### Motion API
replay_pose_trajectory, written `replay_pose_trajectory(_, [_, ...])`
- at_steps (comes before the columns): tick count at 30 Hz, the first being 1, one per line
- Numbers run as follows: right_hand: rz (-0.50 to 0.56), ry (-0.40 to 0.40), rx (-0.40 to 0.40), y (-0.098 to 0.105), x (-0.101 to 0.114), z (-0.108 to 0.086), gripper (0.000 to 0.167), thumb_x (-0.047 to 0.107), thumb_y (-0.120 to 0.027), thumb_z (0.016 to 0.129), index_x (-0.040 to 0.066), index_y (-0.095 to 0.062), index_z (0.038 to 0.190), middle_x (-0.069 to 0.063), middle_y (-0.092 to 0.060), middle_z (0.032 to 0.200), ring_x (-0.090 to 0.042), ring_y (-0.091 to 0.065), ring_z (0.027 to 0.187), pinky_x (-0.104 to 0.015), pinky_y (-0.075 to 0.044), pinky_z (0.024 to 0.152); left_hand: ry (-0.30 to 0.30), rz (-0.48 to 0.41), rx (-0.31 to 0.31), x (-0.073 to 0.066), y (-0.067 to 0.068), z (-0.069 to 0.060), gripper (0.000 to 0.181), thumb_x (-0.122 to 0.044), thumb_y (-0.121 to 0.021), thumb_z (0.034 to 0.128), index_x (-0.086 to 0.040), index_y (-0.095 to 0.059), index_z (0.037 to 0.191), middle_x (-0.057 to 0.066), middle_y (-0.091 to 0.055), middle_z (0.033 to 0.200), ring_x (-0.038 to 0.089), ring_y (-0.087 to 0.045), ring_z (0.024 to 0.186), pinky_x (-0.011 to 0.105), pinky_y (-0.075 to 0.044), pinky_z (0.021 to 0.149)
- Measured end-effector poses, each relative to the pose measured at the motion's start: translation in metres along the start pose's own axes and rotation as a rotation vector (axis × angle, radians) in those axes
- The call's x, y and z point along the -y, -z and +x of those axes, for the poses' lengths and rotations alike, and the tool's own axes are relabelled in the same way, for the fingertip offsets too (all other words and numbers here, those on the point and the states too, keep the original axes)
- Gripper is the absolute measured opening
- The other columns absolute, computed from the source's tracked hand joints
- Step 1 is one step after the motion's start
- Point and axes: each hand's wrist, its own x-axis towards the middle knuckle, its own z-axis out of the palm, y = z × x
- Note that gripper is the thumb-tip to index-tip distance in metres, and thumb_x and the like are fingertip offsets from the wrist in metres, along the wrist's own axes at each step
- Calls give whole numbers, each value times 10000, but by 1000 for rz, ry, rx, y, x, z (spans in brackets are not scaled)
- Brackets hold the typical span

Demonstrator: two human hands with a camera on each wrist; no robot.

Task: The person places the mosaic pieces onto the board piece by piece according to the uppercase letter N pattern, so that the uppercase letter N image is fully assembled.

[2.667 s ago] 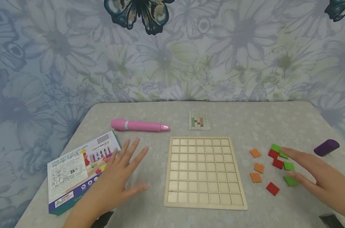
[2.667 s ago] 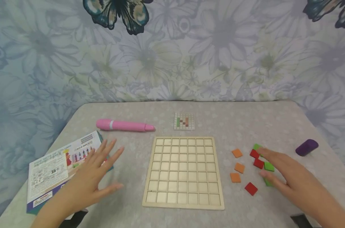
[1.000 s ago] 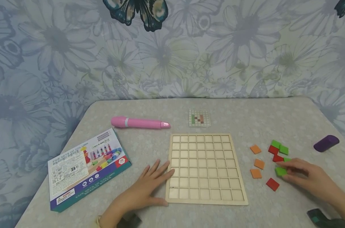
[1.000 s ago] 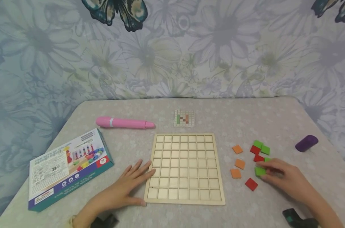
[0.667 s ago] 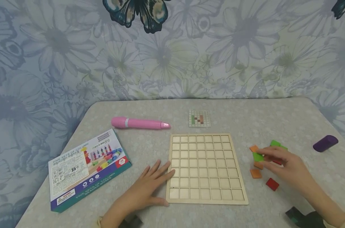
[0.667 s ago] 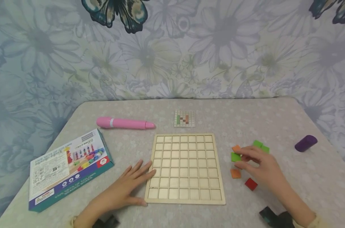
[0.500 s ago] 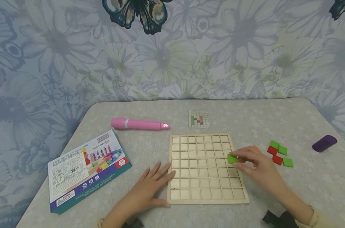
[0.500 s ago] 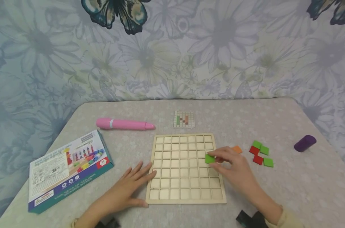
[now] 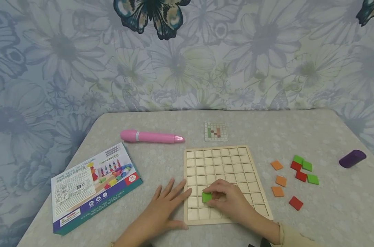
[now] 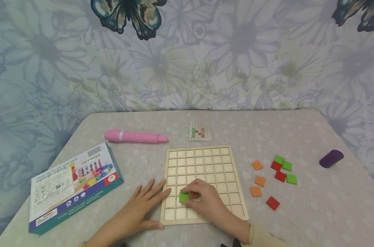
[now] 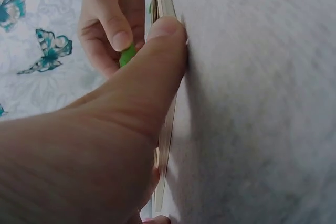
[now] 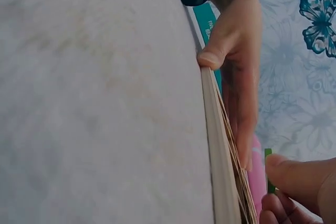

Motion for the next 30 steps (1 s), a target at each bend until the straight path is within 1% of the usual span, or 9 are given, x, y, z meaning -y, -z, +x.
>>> replay_pose_trajectory(7, [-31, -3, 23, -8, -4, 0, 306, 22, -795, 707, 123, -714, 984, 117, -585, 900, -69, -552, 772, -240, -488, 709, -12, -11, 5, 1, -3, 2, 894, -653, -597, 739, -231, -318, 1476, 5, -136, 1549, 351, -45, 1383, 630, -88, 1016])
replay_pose_trajectory(11, [-52, 23, 24, -11, -3, 1, 310, 12, -797, 700, 118, -713, 978, 114, -587, 920, -68, -549, 786, -245, -487, 718, -5, -26, 11, 2, -1, 1, 892, -660, -591, 742, -234, -316, 1477, 1, -131, 1550, 346, -36, 1384, 628, -78, 1018])
replay_pose_trajectory(17, [-85, 14, 36, -13, -1, 1, 306, 27, -797, 704, 120, -708, 981, 117, -590, 952, -54, -554, 826, -241, -482, 761, 1, -41, 23, 2, 0, 1, 891, -673, -572, 747, -245, -304, 1480, -6, -126, 1551, 342, -27, 1386, 631, -72, 1017])
replay_pose_trajectory(22, [-111, 41, 24, -14, -3, 0, 329, 35, -802, 701, 137, -699, 997, 128, -594, 967, -50, -560, 843, -242, -482, 765, 2, -33, 24, 3, -1, 1, 890, -665, -579, 750, -255, -289, 1485, -22, -109, 1553, 323, -11, 1390, 621, -64, 1023])
replay_pose_trajectory(25, [-114, 55, 18, -14, -3, -1, 331, 33, -801, 703, 144, -696, 997, 132, -594, 966, -51, -561, 844, -247, -483, 761, 4, -28, 27, 2, -1, 1, 891, -661, -587, 748, -257, -289, 1485, -23, -110, 1553, 321, -10, 1390, 620, -63, 1024])
replay_pose_trajectory(30, [-98, 46, 34, -14, -3, -1, 336, 28, -794, 711, 142, -690, 1010, 125, -597, 970, -59, -560, 854, -249, -483, 771, 1, -37, 29, 2, 0, 0, 890, -654, -592, 751, -245, -294, 1484, -11, -109, 1553, 328, -8, 1388, 619, -59, 1024])
